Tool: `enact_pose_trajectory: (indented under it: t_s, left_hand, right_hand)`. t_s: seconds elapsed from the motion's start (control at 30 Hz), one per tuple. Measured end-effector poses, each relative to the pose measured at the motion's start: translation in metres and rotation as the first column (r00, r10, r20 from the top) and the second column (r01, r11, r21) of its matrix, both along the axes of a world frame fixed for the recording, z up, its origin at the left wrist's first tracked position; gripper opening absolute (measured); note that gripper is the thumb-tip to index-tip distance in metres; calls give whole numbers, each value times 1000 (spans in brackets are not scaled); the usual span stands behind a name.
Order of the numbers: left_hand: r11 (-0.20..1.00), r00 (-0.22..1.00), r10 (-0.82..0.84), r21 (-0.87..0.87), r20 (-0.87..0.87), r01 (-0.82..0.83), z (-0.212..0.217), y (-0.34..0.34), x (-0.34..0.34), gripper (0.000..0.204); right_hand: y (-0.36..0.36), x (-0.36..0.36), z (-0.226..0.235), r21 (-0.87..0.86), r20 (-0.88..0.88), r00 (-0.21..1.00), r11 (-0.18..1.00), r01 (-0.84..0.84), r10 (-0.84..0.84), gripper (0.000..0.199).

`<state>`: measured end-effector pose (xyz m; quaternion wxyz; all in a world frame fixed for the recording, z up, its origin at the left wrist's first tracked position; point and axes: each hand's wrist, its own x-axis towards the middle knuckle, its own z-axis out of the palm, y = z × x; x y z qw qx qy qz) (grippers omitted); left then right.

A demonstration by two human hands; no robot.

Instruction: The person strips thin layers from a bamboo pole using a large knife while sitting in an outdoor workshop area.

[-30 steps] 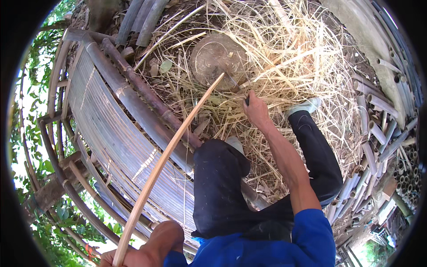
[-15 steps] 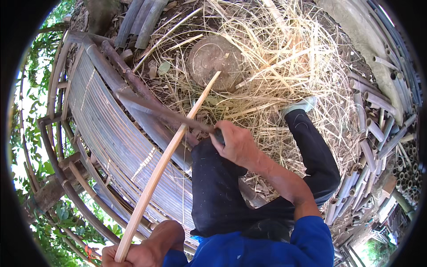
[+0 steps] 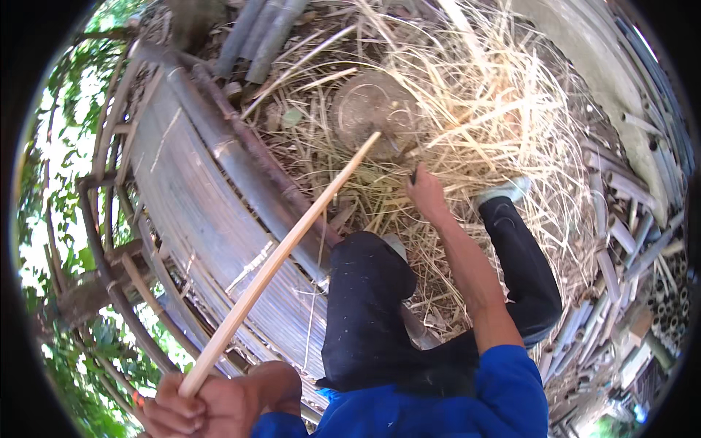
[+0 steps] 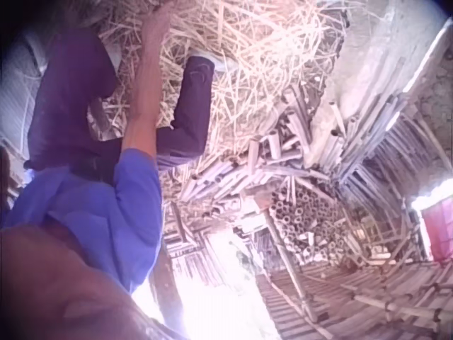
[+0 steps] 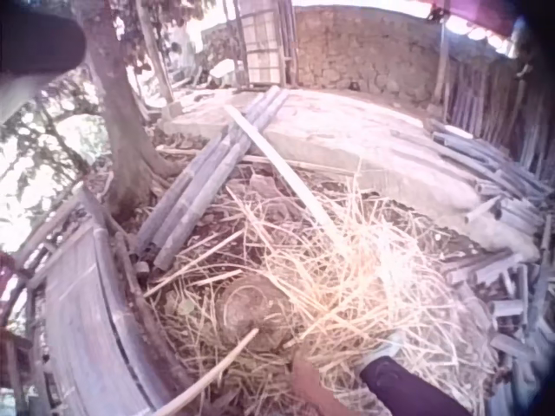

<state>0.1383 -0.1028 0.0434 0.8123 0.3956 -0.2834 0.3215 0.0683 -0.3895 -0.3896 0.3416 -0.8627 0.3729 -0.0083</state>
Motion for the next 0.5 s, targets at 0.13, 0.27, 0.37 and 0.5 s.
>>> enact_pose_trajectory:
  t_s: [0.13,0.27,0.37,0.5]
  left_hand:
    - [997,995,-57,51,-79,61,1,30,18,27]
    - [999,987,27,36,-161,-21,15,54,43,31]
    - [993,965,-98,-92,-244,78,20,48,52,35]
    - [953,927,-211,-276,-311,125,6,77,55,37]
  right_hand:
    - [23,12,87,113,-83,996,993,-24,34,45]
    - [43,-8,168,-108,220,971,992,-70,93,57]
    - [58,-16,215,-351,570,777,934,-63,267,56]
    - [58,-46,254,-137,549,817,983,-119,175,48]
